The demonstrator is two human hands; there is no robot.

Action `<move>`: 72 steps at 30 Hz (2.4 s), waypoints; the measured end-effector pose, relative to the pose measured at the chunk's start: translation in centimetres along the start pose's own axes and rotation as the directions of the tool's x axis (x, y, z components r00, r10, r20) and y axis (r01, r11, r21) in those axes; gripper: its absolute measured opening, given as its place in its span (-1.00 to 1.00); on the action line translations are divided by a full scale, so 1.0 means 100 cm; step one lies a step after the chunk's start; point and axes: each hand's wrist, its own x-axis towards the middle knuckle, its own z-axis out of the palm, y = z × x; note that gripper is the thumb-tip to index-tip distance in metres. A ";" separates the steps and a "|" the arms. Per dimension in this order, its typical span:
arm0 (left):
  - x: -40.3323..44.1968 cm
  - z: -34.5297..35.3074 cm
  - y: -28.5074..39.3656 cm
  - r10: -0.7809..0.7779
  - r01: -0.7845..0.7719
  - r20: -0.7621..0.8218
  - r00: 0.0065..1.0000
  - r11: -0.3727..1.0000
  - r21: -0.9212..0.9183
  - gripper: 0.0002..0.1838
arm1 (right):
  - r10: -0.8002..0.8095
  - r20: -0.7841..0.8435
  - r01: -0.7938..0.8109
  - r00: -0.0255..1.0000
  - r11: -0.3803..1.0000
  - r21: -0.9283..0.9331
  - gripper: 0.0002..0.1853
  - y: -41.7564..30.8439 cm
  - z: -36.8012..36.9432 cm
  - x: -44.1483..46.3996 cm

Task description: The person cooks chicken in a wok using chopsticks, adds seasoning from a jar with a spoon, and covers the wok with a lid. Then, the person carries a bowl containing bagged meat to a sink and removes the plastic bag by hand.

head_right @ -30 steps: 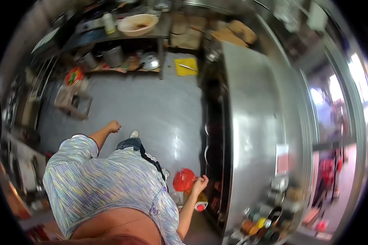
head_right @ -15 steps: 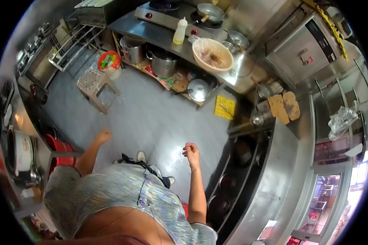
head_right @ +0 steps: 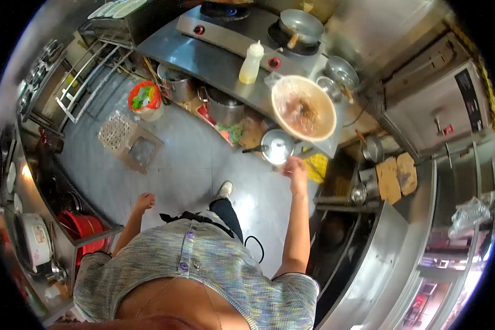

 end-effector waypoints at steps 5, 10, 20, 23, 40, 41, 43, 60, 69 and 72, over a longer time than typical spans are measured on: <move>0.066 0.046 0.082 0.114 -0.103 -0.032 0.993 0.965 0.243 -0.77 | 0.005 0.083 -0.003 0.997 1.000 -0.024 -0.82 -0.053 0.053 0.097; 0.101 0.079 0.199 0.218 -0.207 -0.112 0.969 0.973 0.103 -0.71 | 0.100 0.361 -0.091 0.927 0.995 -0.042 -0.86 -0.071 0.134 0.151; 0.286 0.079 0.351 0.116 -0.135 0.102 0.988 0.971 0.196 -0.76 | 0.396 0.274 -0.318 0.876 0.903 -0.289 -0.81 0.020 0.168 0.168; 0.369 0.065 0.353 0.151 -0.232 0.236 0.960 0.901 0.367 -0.73 | 0.501 0.146 -0.442 0.853 0.843 -0.307 -0.78 0.051 0.214 0.170; 0.462 0.012 0.320 0.036 -0.080 -0.148 0.988 0.951 -0.299 -0.75 | 0.477 0.290 -0.267 0.830 0.796 -0.543 -0.82 0.162 0.344 0.315; 0.483 0.009 0.322 0.064 -0.127 -0.200 0.978 0.938 -0.323 -0.75 | 0.460 0.301 -0.257 0.836 0.811 -0.525 -0.82 0.178 0.359 0.323; 0.564 0.009 0.297 0.146 -0.220 -0.325 0.934 0.954 -0.205 -0.75 | 0.499 0.340 -0.288 0.797 0.809 -0.513 -0.81 0.212 0.394 0.334; 0.675 0.187 0.307 0.465 -0.596 0.507 0.726 0.793 0.125 -0.47 | -0.340 0.675 0.725 0.655 0.536 -0.433 -0.85 0.314 0.456 0.390; 0.725 0.284 0.384 0.871 -0.903 0.238 0.429 0.413 0.116 -0.45 | -0.813 0.302 0.713 0.498 0.185 -0.676 -0.84 0.253 0.348 0.335; 0.721 0.296 0.390 0.866 -0.909 0.304 0.396 0.417 -0.004 -0.47 | -0.745 -0.111 0.423 0.658 0.487 -0.764 -0.78 0.289 0.303 0.336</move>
